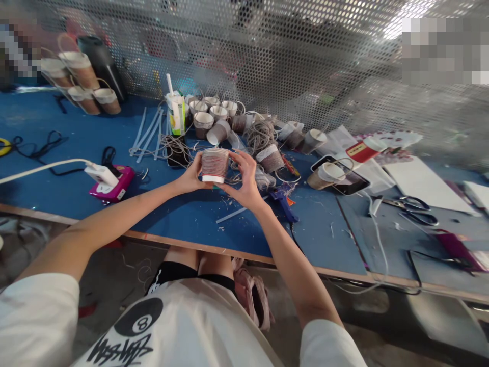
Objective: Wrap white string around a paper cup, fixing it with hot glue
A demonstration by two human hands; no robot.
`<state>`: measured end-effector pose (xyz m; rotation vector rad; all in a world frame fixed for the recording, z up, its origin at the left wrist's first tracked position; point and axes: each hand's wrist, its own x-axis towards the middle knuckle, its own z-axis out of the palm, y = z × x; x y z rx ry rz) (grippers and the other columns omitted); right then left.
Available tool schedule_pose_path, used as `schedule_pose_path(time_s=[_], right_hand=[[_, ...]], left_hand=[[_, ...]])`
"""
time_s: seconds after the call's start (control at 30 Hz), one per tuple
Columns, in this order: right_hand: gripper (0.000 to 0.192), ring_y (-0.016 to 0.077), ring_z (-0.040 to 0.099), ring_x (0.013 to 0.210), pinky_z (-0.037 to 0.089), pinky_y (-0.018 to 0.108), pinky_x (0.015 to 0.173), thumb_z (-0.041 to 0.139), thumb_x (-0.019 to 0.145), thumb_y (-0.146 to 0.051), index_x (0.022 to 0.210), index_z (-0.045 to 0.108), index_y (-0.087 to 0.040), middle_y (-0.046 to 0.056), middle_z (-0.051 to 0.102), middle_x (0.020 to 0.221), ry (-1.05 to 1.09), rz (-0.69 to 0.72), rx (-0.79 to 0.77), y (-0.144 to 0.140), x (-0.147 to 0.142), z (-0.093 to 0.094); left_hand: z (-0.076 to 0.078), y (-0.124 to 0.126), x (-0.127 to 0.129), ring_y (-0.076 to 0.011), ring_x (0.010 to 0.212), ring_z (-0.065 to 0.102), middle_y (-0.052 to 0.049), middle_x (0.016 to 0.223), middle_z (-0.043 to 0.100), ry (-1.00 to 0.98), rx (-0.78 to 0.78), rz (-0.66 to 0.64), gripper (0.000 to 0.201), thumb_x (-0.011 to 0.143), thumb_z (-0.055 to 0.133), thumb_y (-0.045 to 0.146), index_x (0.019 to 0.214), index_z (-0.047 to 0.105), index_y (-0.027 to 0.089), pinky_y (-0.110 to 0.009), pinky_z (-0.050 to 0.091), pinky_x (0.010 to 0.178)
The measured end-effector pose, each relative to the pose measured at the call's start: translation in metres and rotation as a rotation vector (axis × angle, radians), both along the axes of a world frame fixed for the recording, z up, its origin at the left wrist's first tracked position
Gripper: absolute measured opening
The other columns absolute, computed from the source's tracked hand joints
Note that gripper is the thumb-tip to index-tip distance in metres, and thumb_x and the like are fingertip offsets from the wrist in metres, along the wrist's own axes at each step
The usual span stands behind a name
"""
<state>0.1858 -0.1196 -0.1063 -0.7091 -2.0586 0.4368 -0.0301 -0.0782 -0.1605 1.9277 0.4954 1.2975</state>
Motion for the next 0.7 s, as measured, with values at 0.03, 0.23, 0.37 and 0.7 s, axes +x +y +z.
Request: schedule_pose_path(time_s=[0.03,0.23,0.37,0.7], right_hand=[[0.078,0.0315,0.041,0.144,0.041,0.057,0.115,0.068,0.087,-0.052,0.146,0.023,-0.027,0.018,0.037,0.152,0.009,-0.007,0.024,0.000,0.000,-0.001],[0.076,0.0325,0.041,0.143,0.037,0.058,0.118,0.066,0.088,-0.033,0.147,0.018,-0.023,0.020,0.041,0.148,-0.042,0.003,0.118,0.004,0.001,-0.006],[0.077,0.0330,0.038,0.146,0.032,0.061,0.120,0.063,0.088,-0.027,0.149,0.016,-0.024,0.020,0.040,0.151,-0.089,0.000,0.111,0.001,0.000,-0.005],[0.040,0.0325,0.054,0.125,0.047,0.058,0.106,0.055,0.090,-0.033,0.125,0.039,-0.022,0.019,0.052,0.129,0.038,-0.343,0.104,-0.008,0.012,0.022]], left_hand=[[-0.001,0.000,0.000,-0.0355,0.137,0.053,-0.016,0.148,0.046,0.023,-0.013,0.012,0.099,0.066,0.086,0.056,0.145,0.030,0.034,-0.060,0.048,0.109],[0.003,-0.003,-0.001,-0.0397,0.153,0.027,-0.019,0.163,0.022,0.039,0.156,0.228,0.123,0.060,0.088,0.061,0.155,0.013,0.035,-0.062,0.036,0.118],[0.013,-0.009,-0.001,-0.0319,0.139,0.047,-0.015,0.146,0.045,0.090,0.264,0.295,0.093,0.070,0.084,0.054,0.146,0.036,0.031,-0.053,0.043,0.115],[0.002,0.002,-0.001,-0.0307,0.128,0.052,-0.014,0.135,0.045,-0.034,0.036,0.492,0.094,0.063,0.082,0.067,0.134,0.036,0.026,-0.047,0.051,0.104]])
